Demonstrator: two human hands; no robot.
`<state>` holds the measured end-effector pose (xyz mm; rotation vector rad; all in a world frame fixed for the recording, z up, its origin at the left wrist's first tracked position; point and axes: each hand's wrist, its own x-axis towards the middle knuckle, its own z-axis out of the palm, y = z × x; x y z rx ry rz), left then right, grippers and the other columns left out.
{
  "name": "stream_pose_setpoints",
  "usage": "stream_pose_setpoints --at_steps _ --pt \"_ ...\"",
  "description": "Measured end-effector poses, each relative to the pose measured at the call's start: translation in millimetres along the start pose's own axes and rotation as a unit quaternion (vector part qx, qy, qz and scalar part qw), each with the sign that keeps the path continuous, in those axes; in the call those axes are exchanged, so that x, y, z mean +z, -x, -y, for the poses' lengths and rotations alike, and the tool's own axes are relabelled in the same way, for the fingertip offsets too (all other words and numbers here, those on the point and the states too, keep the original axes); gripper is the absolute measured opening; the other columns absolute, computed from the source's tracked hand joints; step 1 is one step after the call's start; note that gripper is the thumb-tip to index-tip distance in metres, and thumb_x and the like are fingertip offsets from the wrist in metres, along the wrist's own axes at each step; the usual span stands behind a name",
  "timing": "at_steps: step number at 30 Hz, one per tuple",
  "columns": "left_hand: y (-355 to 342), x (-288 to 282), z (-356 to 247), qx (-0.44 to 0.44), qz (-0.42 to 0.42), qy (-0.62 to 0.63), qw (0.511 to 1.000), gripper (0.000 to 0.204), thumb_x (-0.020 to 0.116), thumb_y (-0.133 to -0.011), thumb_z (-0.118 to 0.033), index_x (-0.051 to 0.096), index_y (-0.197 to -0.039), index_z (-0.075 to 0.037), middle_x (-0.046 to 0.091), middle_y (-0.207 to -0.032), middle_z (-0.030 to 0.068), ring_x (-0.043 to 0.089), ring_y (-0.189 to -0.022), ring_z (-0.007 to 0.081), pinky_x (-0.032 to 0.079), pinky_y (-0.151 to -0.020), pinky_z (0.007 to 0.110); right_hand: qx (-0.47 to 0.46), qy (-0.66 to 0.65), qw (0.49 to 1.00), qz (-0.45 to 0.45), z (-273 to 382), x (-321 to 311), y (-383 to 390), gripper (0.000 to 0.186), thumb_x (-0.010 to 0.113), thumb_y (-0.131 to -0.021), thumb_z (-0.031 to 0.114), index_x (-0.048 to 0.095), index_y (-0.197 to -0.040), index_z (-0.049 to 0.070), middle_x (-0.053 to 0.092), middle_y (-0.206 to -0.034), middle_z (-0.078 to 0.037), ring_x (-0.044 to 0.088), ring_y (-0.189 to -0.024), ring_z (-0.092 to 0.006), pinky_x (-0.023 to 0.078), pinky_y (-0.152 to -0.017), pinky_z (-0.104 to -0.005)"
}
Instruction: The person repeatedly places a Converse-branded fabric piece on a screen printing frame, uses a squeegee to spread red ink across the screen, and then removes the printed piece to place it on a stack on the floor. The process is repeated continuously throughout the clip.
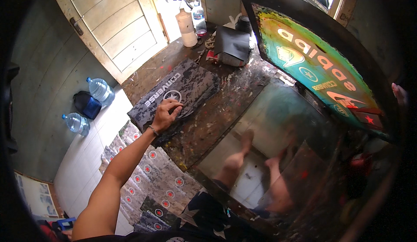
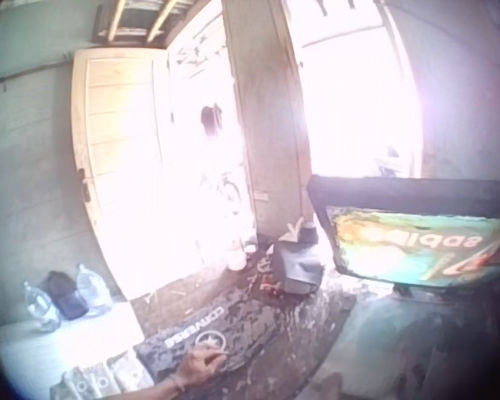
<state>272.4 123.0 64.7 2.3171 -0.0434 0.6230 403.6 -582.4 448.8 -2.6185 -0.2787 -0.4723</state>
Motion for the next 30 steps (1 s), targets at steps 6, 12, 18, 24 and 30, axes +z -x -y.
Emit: stream_pose_setpoints --at_steps 6,12,18,24,30 --pt "3 0 -35 0.019 0.051 -0.189 0.980 0.037 0.072 -0.090 -0.038 0.070 -0.110 -0.007 0.067 -0.113 0.0109 0.060 -0.114 0.0294 0.044 -0.098 0.044 0.011 -0.035 0.980 -0.193 -11 31 5 0.049 0.060 -0.099 0.045 0.056 -0.079 0.001 0.050 -0.074 -0.001 0.050 -0.075 -0.0121 0.041 -0.072 -0.0306" --pt "18 -7 -78 0.052 0.095 -0.122 0.987 0.037 0.073 -0.089 -0.031 0.068 -0.112 -0.002 0.067 -0.111 0.0181 0.062 -0.111 0.0353 0.048 -0.096 0.046 -0.049 0.042 0.997 -0.030 -32 16 -13 0.051 0.056 -0.101 0.047 0.046 -0.073 0.006 0.039 -0.072 0.003 0.041 -0.071 -0.0080 0.037 -0.069 -0.0279" --pt "12 -38 -64 -0.023 0.061 -0.231 0.971 0.043 0.079 -0.084 -0.035 0.069 -0.118 -0.011 0.067 -0.110 0.0133 0.064 -0.108 0.0335 0.053 -0.093 0.044 -0.075 0.026 0.992 -0.102 -36 25 -14 0.051 0.056 -0.101 0.045 0.047 -0.073 0.004 0.039 -0.068 0.002 0.040 -0.066 -0.0081 0.036 -0.064 -0.0300" --pt "32 -15 -41 -0.006 0.085 -0.351 0.933 0.051 0.080 -0.081 -0.040 0.068 -0.127 -0.021 0.063 -0.116 0.0075 0.063 -0.106 0.0295 0.053 -0.090 0.044 -0.080 0.037 0.994 -0.065 -25 19 -11 0.051 0.057 -0.098 0.045 0.049 -0.073 0.002 0.042 -0.065 0.001 0.043 -0.066 -0.0078 0.037 -0.063 -0.0304" --pt "23 -24 -39 -0.026 0.055 -0.241 0.968 0.020 0.069 -0.091 -0.028 0.078 -0.101 -0.013 0.070 -0.103 0.0087 0.066 -0.097 0.0292 0.053 -0.088 0.043 -0.062 0.059 0.994 -0.064 -16 20 -8 0.054 0.059 -0.097 0.047 0.056 -0.074 -0.002 0.046 -0.064 -0.003 0.046 -0.067 -0.0096 0.040 -0.065 -0.0319"
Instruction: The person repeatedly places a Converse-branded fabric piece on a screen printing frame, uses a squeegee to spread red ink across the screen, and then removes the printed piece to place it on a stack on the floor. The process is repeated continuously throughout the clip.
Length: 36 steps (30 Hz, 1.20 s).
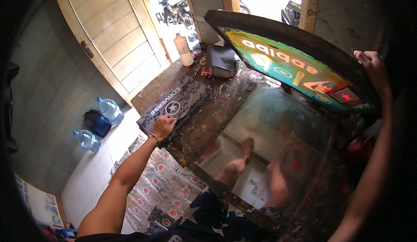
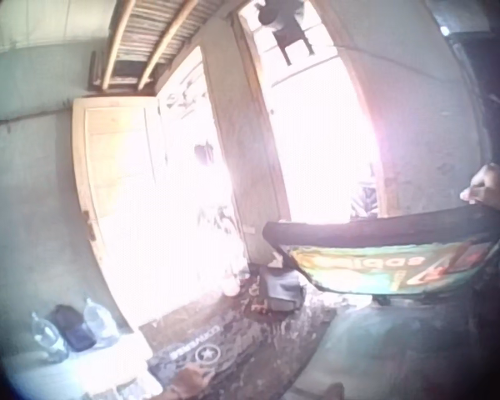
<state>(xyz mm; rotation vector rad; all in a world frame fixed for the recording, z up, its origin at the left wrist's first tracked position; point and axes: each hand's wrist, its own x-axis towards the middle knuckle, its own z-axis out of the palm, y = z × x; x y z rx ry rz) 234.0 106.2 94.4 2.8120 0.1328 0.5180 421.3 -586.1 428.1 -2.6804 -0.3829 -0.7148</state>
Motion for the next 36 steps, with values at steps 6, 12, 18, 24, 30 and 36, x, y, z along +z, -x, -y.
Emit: stream_pose_setpoints --at_steps 6,12,18,24,30,36 --pt "44 0 -97 0.130 0.025 0.042 0.990 0.021 0.067 -0.093 -0.027 0.077 -0.095 -0.009 0.071 -0.113 0.0106 0.066 -0.104 0.0303 0.051 -0.092 0.040 0.005 0.003 0.998 -0.062 14 2 9 0.059 0.061 -0.096 0.052 0.059 -0.075 -0.003 0.050 -0.065 -0.009 0.050 -0.069 -0.0164 0.043 -0.069 -0.0345" --pt "84 32 -197 0.234 0.112 0.104 0.960 0.044 0.063 -0.096 -0.035 0.064 -0.134 -0.012 0.058 -0.138 0.0172 0.051 -0.132 0.0343 0.038 -0.112 0.045 -0.028 0.029 0.999 -0.015 25 -5 15 0.067 0.054 -0.096 0.060 0.065 -0.075 -0.002 0.061 -0.068 -0.015 0.062 -0.071 -0.0224 0.048 -0.072 -0.0390" --pt "67 81 -244 0.264 0.217 0.041 0.939 0.067 0.053 -0.099 -0.055 0.049 -0.150 -0.012 0.031 -0.162 0.0212 0.024 -0.152 0.0421 0.017 -0.123 0.056 -0.013 0.044 0.999 -0.006 28 1 20 0.065 0.055 -0.095 0.060 0.067 -0.078 -0.002 0.063 -0.068 -0.016 0.065 -0.070 -0.0252 0.048 -0.074 -0.0385" --pt "39 76 -257 0.251 0.115 -0.041 0.960 0.057 0.066 -0.094 -0.040 0.057 -0.136 -0.003 0.039 -0.152 0.0227 0.033 -0.144 0.0431 0.024 -0.120 0.054 0.022 0.042 0.999 -0.026 60 -4 33 0.059 0.058 -0.094 0.055 0.069 -0.082 -0.002 0.066 -0.076 -0.019 0.067 -0.078 -0.0284 0.050 -0.078 -0.0405" --pt "24 84 -320 0.242 0.227 0.025 0.943 0.054 0.070 -0.091 -0.036 0.056 -0.125 0.002 0.056 -0.124 0.0202 0.059 -0.119 0.0343 0.054 -0.091 0.042 0.098 0.035 0.995 0.008 94 -22 48 0.053 0.060 -0.090 0.048 0.075 -0.097 -0.002 0.072 -0.103 -0.027 0.070 -0.102 -0.0367 0.051 -0.091 -0.0431" --pt "22 99 -335 0.161 0.255 0.051 0.952 0.052 0.076 -0.086 -0.033 0.052 -0.117 0.002 0.065 -0.108 0.0232 0.066 -0.103 0.0410 0.054 -0.085 0.049 0.062 0.047 0.997 -0.002 62 -11 33 0.057 0.059 -0.092 0.052 0.072 -0.090 -0.003 0.069 -0.091 -0.023 0.069 -0.091 -0.0335 0.051 -0.085 -0.0421"
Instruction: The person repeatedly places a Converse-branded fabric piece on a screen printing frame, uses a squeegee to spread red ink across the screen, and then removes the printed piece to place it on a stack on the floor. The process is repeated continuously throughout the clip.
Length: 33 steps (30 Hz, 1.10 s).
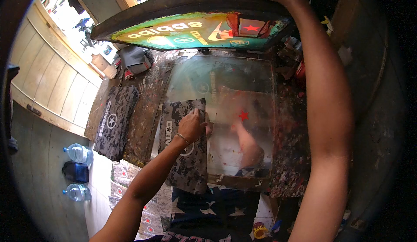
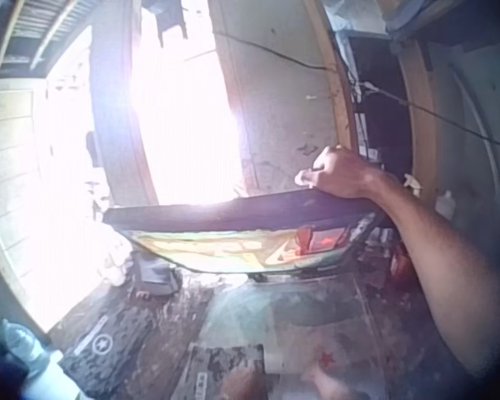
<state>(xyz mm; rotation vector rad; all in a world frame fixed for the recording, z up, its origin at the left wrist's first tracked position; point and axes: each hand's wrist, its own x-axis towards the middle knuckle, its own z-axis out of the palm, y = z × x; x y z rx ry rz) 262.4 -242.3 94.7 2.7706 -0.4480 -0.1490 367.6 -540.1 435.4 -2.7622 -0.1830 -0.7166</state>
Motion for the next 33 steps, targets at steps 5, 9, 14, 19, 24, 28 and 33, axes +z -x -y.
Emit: stream_pose_setpoints --at_steps 5,9,14,19,24,28,33 --pt "-1 -1 15 -0.002 -0.031 0.027 0.999 0.040 0.072 -0.085 -0.019 0.051 -0.110 0.004 0.070 -0.090 0.0265 0.069 -0.087 0.0454 0.055 -0.079 0.052 -0.068 -0.007 0.997 -0.033 -21 17 -13 0.064 0.056 -0.095 0.058 0.066 -0.075 -0.002 0.063 -0.065 -0.016 0.066 -0.069 -0.0256 0.049 -0.072 -0.0415" --pt "1 2 22 -0.032 -0.057 0.071 0.995 0.034 0.067 -0.085 -0.012 0.050 -0.108 0.006 0.069 -0.089 0.0292 0.068 -0.087 0.0475 0.055 -0.080 0.053 -0.060 -0.023 0.997 -0.035 -19 17 -11 0.062 0.057 -0.094 0.056 0.065 -0.075 -0.002 0.063 -0.065 -0.017 0.066 -0.068 -0.0271 0.049 -0.072 -0.0418" --pt "7 6 51 -0.041 -0.128 0.216 0.967 0.031 0.059 -0.084 -0.004 0.050 -0.113 0.006 0.069 -0.099 0.0295 0.068 -0.096 0.0457 0.054 -0.085 0.050 -0.039 -0.012 0.999 -0.020 -16 16 -6 0.061 0.058 -0.093 0.055 0.063 -0.073 -0.002 0.061 -0.065 -0.018 0.065 -0.068 -0.0281 0.049 -0.072 -0.0422" --pt "24 16 68 0.006 -0.243 0.186 0.952 0.041 0.062 -0.082 0.005 0.051 -0.122 0.001 0.066 -0.100 0.0207 0.066 -0.099 0.0404 0.053 -0.089 0.044 -0.055 -0.021 0.997 -0.049 -19 20 -7 0.060 0.059 -0.093 0.055 0.060 -0.069 -0.001 0.058 -0.062 -0.016 0.062 -0.064 -0.0270 0.047 -0.069 -0.0421" --pt "30 16 62 -0.053 -0.219 0.177 0.958 0.041 0.069 -0.084 -0.001 0.054 -0.121 0.001 0.064 -0.106 0.0235 0.064 -0.098 0.0415 0.053 -0.085 0.045 -0.055 -0.008 0.998 -0.042 -21 20 -9 0.062 0.058 -0.094 0.056 0.060 -0.069 0.000 0.057 -0.061 -0.016 0.061 -0.063 -0.0264 0.047 -0.068 -0.0422" --pt "25 11 56 -0.074 -0.211 0.216 0.951 0.021 0.078 -0.084 -0.012 0.070 -0.096 0.003 0.072 -0.081 0.0160 0.070 -0.074 0.0322 0.056 -0.071 0.039 -0.054 -0.009 0.998 -0.037 -21 21 -9 0.061 0.058 -0.094 0.056 0.061 -0.070 0.000 0.058 -0.062 -0.016 0.062 -0.064 -0.0269 0.048 -0.070 -0.0422" --pt "15 20 43 -0.120 -0.192 0.348 0.910 0.025 0.082 -0.081 -0.022 0.073 -0.082 0.001 0.072 -0.074 0.0164 0.071 -0.067 0.0278 0.054 -0.064 0.037 -0.059 -0.019 0.996 -0.061 -20 22 -9 0.060 0.057 -0.094 0.055 0.064 -0.072 0.000 0.063 -0.066 -0.018 0.066 -0.069 -0.0287 0.049 -0.073 -0.0424"
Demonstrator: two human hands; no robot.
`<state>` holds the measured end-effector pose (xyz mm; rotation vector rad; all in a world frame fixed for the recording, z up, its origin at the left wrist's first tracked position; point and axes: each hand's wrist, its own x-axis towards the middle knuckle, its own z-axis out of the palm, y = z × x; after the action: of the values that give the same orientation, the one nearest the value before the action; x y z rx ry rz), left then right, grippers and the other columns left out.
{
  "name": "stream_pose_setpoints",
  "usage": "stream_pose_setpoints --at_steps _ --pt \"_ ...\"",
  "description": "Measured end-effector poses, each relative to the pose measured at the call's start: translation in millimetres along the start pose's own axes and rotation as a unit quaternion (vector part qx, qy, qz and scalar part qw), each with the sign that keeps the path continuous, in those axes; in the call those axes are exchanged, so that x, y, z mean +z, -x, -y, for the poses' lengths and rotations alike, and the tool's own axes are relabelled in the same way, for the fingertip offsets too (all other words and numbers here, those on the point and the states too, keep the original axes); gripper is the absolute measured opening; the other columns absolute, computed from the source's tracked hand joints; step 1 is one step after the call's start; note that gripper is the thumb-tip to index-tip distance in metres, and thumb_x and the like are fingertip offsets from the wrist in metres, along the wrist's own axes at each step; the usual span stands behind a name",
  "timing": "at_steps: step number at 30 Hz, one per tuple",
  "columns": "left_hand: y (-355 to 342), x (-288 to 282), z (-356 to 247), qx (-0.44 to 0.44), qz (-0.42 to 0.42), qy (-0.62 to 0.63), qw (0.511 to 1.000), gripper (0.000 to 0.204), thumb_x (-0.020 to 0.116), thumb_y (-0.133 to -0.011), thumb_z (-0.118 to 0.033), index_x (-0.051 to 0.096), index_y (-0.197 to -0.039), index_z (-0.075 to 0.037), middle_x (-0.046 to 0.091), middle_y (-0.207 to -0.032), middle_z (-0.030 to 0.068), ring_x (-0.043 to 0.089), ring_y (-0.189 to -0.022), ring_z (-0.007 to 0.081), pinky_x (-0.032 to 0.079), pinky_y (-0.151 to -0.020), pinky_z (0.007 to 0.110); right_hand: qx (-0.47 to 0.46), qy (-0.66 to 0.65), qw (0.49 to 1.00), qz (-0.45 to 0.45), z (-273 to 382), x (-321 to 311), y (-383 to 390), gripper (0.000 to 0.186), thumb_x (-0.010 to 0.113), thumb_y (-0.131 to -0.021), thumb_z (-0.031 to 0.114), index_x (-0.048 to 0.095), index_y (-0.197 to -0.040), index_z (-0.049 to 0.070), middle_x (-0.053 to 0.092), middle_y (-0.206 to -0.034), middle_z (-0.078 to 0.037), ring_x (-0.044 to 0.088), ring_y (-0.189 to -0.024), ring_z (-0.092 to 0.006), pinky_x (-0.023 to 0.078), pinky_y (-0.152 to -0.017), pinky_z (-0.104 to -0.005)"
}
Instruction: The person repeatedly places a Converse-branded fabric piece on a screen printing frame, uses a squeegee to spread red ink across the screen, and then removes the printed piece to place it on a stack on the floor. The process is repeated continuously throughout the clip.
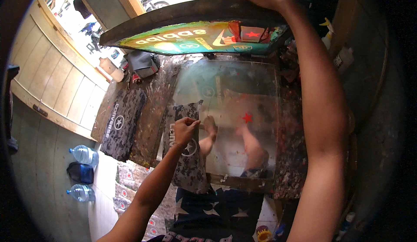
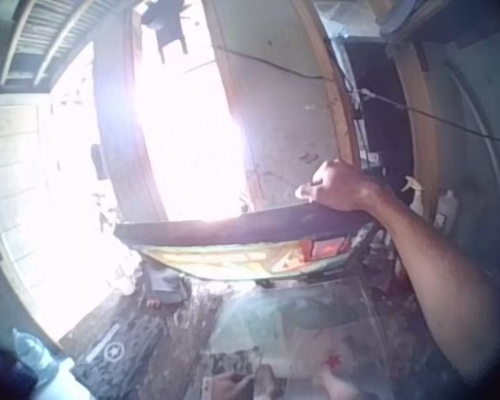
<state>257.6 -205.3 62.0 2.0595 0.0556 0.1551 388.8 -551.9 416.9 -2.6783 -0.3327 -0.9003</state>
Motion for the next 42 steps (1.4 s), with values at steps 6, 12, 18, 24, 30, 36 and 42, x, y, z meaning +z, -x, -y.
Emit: stream_pose_setpoints --at_steps 6,12,18,24,30,36,42 --pt "5 22 -6 0.077 0.043 -0.155 0.984 0.029 0.077 -0.086 -0.032 0.072 -0.083 -0.003 0.071 -0.080 0.0161 0.069 -0.076 0.0349 0.053 -0.069 0.043 0.002 0.008 1.000 0.030 1 -5 1 0.060 0.057 -0.094 0.055 0.065 -0.073 -0.001 0.065 -0.068 -0.018 0.068 -0.072 -0.0301 0.050 -0.075 -0.0424" --pt "8 30 -15 0.097 0.081 -0.244 0.961 0.025 0.064 -0.094 -0.028 0.067 -0.105 -0.006 0.067 -0.103 0.0181 0.066 -0.089 0.0390 0.051 -0.077 0.048 -0.003 0.004 1.000 0.019 3 -4 0 0.062 0.058 -0.093 0.056 0.064 -0.071 -0.001 0.062 -0.065 -0.018 0.066 -0.069 -0.0291 0.049 -0.073 -0.0425" --pt "-6 32 -2 0.241 0.104 -0.380 0.887 0.054 0.050 -0.101 -0.035 0.047 -0.146 -0.005 0.032 -0.160 0.0146 0.025 -0.149 0.0298 0.016 -0.119 0.055 0.023 0.020 0.999 0.022 14 -12 4 0.058 0.060 -0.092 0.054 0.067 -0.078 -0.002 0.063 -0.074 -0.021 0.068 -0.078 -0.0335 0.050 -0.078 -0.0436" --pt "-30 38 9 0.219 0.189 -0.413 0.863 0.074 0.030 -0.106 -0.053 0.019 -0.162 -0.007 0.014 -0.171 0.0092 0.007 -0.158 0.0260 -0.004 -0.125 0.052 0.039 0.032 0.996 0.072 29 -25 1 0.056 0.056 -0.095 0.049 0.075 -0.093 -0.003 0.072 -0.098 -0.027 0.071 -0.097 -0.0375 0.053 -0.089 -0.0431" --pt "-50 82 -20 0.212 0.159 -0.374 0.889 0.085 0.036 -0.102 -0.061 0.021 -0.160 0.000 0.018 -0.169 0.0142 0.010 -0.158 0.0302 0.001 -0.124 0.057 0.037 -0.004 0.995 0.088 37 -31 0 0.056 0.054 -0.096 0.052 0.076 -0.099 0.001 0.073 -0.093 -0.024 0.070 -0.088 -0.0312 0.051 -0.087 -0.0394" --pt "-52 161 -41 0.345 0.164 -0.339 0.860 0.086 0.041 -0.101 -0.059 0.021 -0.160 0.000 0.021 -0.168 0.0160 0.012 -0.157 0.0318 0.000 -0.124 0.061 0.064 0.010 0.995 0.079 44 -36 5 0.058 0.055 -0.094 0.052 0.075 -0.099 -0.002 0.073 -0.095 -0.026 0.070 -0.092 -0.0333 0.050 -0.088 -0.0408" --pt "-55 190 -58 0.394 0.229 -0.270 0.848 0.083 0.042 -0.101 -0.057 0.024 -0.160 -0.002 0.023 -0.167 0.0163 0.013 -0.157 0.0322 0.005 -0.123 0.063 0.060 0.014 0.995 0.079 43 -35 2 0.060 0.056 -0.093 0.053 0.074 -0.097 -0.005 0.072 -0.097 -0.028 0.070 -0.095 -0.0363 0.050 -0.090 -0.0423"
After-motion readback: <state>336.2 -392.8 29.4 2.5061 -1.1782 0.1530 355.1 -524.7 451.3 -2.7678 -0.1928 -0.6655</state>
